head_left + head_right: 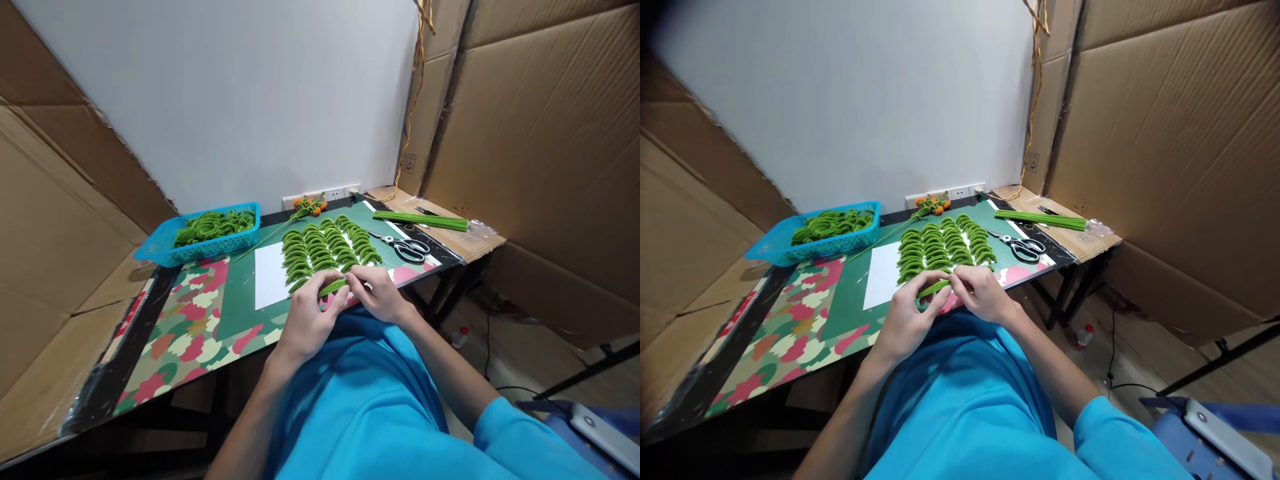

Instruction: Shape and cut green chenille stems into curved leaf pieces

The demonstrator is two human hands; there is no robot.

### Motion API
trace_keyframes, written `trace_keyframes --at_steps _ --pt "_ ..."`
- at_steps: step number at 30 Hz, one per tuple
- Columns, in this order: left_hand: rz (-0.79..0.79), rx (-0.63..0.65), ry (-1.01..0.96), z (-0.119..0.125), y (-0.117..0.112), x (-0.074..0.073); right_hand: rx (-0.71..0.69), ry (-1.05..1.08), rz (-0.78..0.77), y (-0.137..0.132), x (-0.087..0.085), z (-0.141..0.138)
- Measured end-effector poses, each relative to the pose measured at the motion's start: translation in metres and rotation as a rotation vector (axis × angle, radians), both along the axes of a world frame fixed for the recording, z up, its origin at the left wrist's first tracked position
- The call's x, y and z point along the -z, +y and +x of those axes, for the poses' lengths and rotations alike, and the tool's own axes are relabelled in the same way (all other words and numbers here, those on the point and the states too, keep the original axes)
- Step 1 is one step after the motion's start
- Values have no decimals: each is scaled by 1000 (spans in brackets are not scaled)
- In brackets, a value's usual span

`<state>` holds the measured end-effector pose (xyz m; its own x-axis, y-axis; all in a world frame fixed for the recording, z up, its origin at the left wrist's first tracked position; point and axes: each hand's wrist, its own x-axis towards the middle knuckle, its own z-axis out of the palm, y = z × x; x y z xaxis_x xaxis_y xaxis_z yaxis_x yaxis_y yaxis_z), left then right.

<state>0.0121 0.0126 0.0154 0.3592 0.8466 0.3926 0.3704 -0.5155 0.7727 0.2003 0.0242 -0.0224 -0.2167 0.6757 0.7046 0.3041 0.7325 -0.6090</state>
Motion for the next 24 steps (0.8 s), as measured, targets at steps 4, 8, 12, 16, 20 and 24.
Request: trace_keyframes --at_steps 4,8,12,16,20,24 --pt "-310 52 -190 -2 6 0 65 -168 279 3 7 0" --pt "-480 207 -242 -3 12 5 151 -253 404 4 10 -2" --pt "-494 222 -270 -4 11 6 171 -264 410 3 13 -2" --pt "-433 181 -196 -9 9 7 140 -238 343 0 20 -3" --pt "-167 97 6 -11 7 8 83 -98 127 -6 20 -9" --pt "607 73 358 -8 8 8 -89 197 -354 -7 8 -8"
